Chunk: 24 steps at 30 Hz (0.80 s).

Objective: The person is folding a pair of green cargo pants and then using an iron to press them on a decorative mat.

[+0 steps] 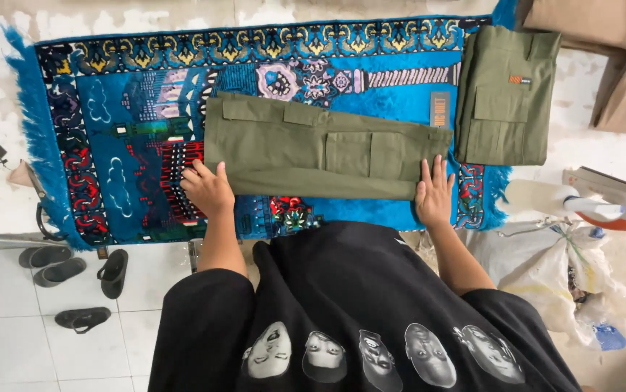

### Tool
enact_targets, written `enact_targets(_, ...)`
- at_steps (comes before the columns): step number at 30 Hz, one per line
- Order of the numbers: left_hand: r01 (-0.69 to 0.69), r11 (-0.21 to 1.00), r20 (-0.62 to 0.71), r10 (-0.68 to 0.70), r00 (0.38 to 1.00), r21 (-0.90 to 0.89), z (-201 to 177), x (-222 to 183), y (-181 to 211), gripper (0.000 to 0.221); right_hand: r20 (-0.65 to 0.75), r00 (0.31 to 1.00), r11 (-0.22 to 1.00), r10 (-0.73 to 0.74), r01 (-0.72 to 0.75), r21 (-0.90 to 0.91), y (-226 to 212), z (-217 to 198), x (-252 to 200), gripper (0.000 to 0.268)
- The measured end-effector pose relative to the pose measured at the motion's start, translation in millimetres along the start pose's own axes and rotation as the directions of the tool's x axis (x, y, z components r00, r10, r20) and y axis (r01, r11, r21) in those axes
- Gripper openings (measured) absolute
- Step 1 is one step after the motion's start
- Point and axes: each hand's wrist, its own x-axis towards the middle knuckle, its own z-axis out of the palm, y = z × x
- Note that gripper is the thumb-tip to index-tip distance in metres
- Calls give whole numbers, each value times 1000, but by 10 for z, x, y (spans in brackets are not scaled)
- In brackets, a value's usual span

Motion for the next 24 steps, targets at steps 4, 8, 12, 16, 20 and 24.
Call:
enact_targets(4, 11, 1000, 91, -13, 996, 27, 23, 91, -4, 66, -60, 998, 1000, -23, 24, 7, -49, -21, 11, 59)
enact_targets(8, 127, 973, 473, -21, 881, -193, -263, 207, -103, 71, -337, 935, 962, -110, 15, -274, -142, 1, -101, 61)
enact_targets(12, 58, 918, 544, 181, 819, -393, -637, 226, -262, 89, -402, 733, 833, -549, 439, -337, -528, 229, -306, 57)
enact_targets(16, 38, 945, 518, 145, 843, -325, -440, 206, -210, 91, -169, 770, 785, -616, 582, -212, -1098, 191, -273, 61)
enact_targets(20, 128, 954, 603, 65, 795, -271, -423, 337, -185, 87, 24, 880, 851, -475, 466, -242, -1230, 176, -277, 72)
enact_targets(24, 409, 835, 753, 11, 658, -369, -106, 470, -377, 96, -45, 894, 830, -446, 395, -393, -1531, 179, -237, 81)
